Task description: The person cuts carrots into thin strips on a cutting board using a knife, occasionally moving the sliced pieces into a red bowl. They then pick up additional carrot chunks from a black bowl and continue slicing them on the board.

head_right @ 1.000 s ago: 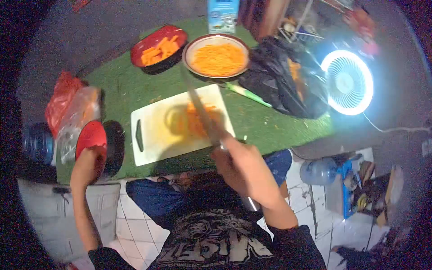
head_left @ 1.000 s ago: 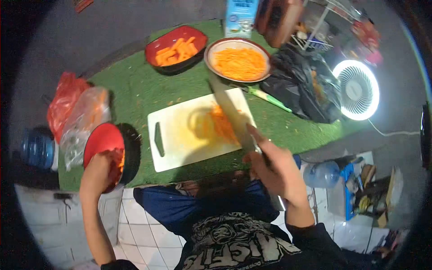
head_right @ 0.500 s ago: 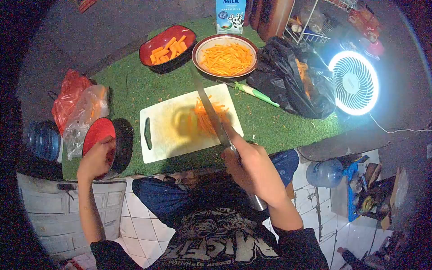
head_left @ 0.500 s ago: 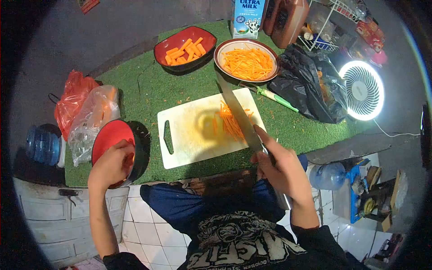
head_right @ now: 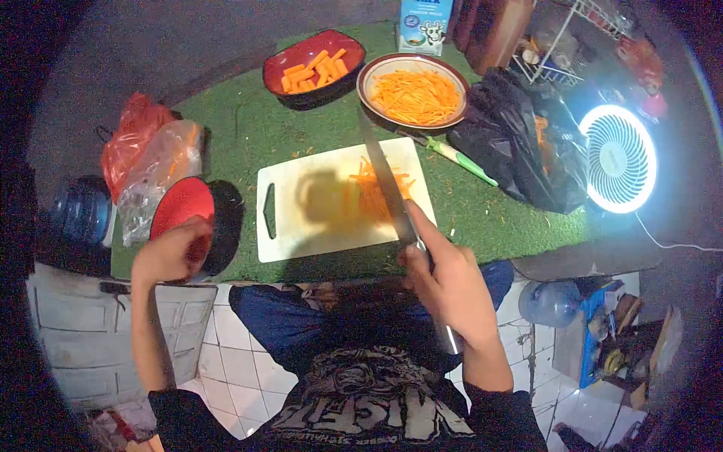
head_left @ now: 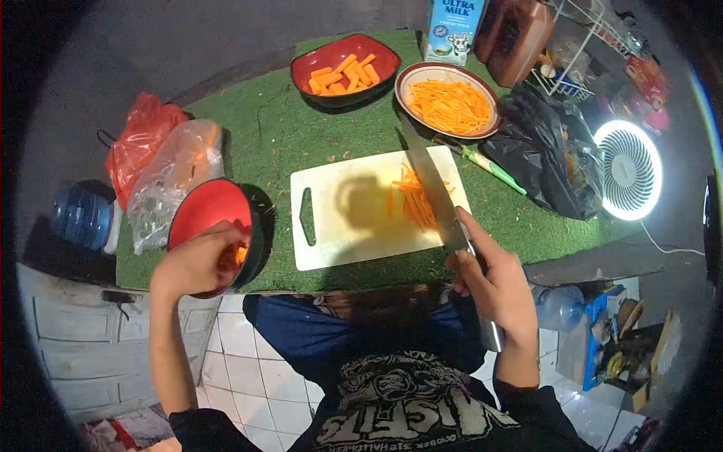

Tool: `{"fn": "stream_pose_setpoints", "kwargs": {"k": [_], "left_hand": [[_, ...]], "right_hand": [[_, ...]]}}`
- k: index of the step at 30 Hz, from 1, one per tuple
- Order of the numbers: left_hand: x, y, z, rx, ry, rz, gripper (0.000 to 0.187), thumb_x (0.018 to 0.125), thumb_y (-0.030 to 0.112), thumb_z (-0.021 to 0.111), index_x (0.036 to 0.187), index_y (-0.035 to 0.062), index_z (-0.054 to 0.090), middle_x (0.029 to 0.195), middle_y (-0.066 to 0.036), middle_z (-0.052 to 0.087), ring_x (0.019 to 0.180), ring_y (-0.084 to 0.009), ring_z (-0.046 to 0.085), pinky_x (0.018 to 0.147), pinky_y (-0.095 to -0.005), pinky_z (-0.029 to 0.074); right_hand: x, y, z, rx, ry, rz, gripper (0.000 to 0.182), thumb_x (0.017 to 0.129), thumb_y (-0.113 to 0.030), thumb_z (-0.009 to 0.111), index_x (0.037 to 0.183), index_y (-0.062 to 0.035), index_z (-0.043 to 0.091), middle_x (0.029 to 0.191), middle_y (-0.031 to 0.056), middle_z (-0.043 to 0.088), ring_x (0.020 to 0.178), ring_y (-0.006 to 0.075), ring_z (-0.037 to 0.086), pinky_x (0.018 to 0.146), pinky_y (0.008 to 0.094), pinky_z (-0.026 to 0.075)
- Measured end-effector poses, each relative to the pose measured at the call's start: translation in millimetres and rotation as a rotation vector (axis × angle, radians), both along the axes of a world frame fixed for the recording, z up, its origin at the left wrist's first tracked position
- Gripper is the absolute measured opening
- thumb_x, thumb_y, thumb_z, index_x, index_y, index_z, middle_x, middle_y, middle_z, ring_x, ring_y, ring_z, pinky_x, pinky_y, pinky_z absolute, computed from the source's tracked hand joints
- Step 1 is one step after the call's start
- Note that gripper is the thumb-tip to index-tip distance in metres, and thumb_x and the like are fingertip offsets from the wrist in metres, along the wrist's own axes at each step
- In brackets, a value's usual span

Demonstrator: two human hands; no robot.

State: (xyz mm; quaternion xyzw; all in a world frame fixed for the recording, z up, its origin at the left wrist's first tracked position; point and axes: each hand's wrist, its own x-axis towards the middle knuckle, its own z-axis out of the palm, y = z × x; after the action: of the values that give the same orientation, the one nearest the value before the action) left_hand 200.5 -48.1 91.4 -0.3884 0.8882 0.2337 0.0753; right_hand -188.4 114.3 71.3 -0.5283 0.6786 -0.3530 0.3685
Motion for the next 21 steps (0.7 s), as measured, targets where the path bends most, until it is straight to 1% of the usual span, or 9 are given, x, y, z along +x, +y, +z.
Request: {"fn": "stream_pose_setpoints", "kwargs": {"k": [1,4,5,8,11,14,17,20,21], "left_hand": [[-1,1,-4,-0.047,-0.001,0.010,0.048,0.072,0.000,0.070,0.119,-0.0017,0.060,0.115,-0.019,0.063,0.109,-0.0373,0.062,0.096,-0.0399,0.051],[-15,8,-2,-0.056,-0.071,0.099,0.041,0.073,-0.002,0.068,0.114,-0.0016,0.061,0.116,-0.020,0.062,0.107,-0.0382,0.061,0.093,-0.0425,0.051],[-17,10,-5,-0.132,-0.020,0.061,0.035,0.074,-0.004,0.067,0.109,-0.0014,0.061,0.108,-0.020,0.064,0.102,-0.0397,0.062,0.089,-0.0448,0.051],[-19,8,-9,-0.149,0.001,0.119,0.034,0.073,-0.003,0.069,0.107,-0.0005,0.063,0.100,-0.020,0.066,0.099,-0.0408,0.063,0.087,-0.0461,0.052],[-17,5,-9,-0.144,-0.026,0.145,0.031,0.071,-0.001,0.071,0.102,-0.0009,0.065,0.092,-0.019,0.068,0.091,-0.0367,0.067,0.082,-0.0432,0.054],[-15,-2,-5,-0.015,0.015,0.275,0.027,0.070,-0.001,0.073,0.096,-0.0011,0.065,0.088,-0.018,0.069,0.082,-0.0315,0.069,0.074,-0.0381,0.055],[-4,-9,-5,-0.062,0.112,0.219,0.021,0.071,-0.001,0.073,0.090,-0.0024,0.064,0.078,-0.014,0.068,0.070,-0.0234,0.069,0.065,-0.0350,0.053],[11,-19,-7,-0.016,0.326,0.236,0.016,0.077,-0.003,0.071,0.091,-0.0017,0.062,0.074,-0.009,0.066,0.064,-0.0164,0.065,0.058,-0.0322,0.050],[2,-12,10,0.250,0.359,0.506,0.013,0.085,-0.003,0.070,0.095,-0.0005,0.063,0.075,-0.004,0.065,0.064,-0.0095,0.061,0.057,-0.0263,0.048]], "right_hand": [[1,-1,0,-0.003,-0.001,0.012,0.054,0.099,-0.008,0.051,0.152,-0.0084,0.041,0.081,0.0178,0.072,0.065,0.0277,0.072,0.067,0.0384,0.056],[2,-2,-1,0.006,-0.008,0.029,0.054,0.099,-0.009,0.050,0.152,-0.0090,0.041,0.082,0.0165,0.072,0.067,0.0269,0.073,0.068,0.0380,0.058],[2,-2,-1,0.019,-0.016,0.024,0.054,0.099,-0.009,0.050,0.152,-0.0092,0.041,0.083,0.0164,0.073,0.068,0.0263,0.074,0.068,0.0377,0.058],[1,-2,-2,0.021,-0.050,0.005,0.056,0.098,-0.008,0.050,0.153,-0.0090,0.041,0.082,0.0153,0.072,0.067,0.0228,0.073,0.067,0.0360,0.057],[-1,0,-7,-0.006,-0.065,0.000,0.057,0.096,-0.006,0.050,0.153,-0.0084,0.042,0.081,0.0132,0.072,0.064,0.0190,0.070,0.066,0.0337,0.056],[-2,1,-11,-0.018,-0.087,-0.008,0.058,0.094,-0.005,0.051,0.152,-0.0077,0.043,0.079,0.0112,0.071,0.061,0.0169,0.066,0.065,0.0324,0.055],[-2,2,-11,-0.019,-0.090,-0.018,0.058,0.094,-0.004,0.051,0.151,-0.0074,0.044,0.078,0.0100,0.070,0.061,0.0159,0.065,0.064,0.0320,0.055],[-4,2,-12,-0.026,-0.070,-0.016,0.058,0.093,-0.004,0.051,0.151,-0.0072,0.044,0.078,0.0092,0.070,0.061,0.0153,0.065,0.064,0.0316,0.054],[-4,2,-12,-0.030,-0.059,-0.014,0.058,0.093,-0.004,0.051,0.151,-0.0071,0.044,0.079,0.0089,0.070,0.061,0.0152,0.064,0.064,0.0314,0.054]]}}
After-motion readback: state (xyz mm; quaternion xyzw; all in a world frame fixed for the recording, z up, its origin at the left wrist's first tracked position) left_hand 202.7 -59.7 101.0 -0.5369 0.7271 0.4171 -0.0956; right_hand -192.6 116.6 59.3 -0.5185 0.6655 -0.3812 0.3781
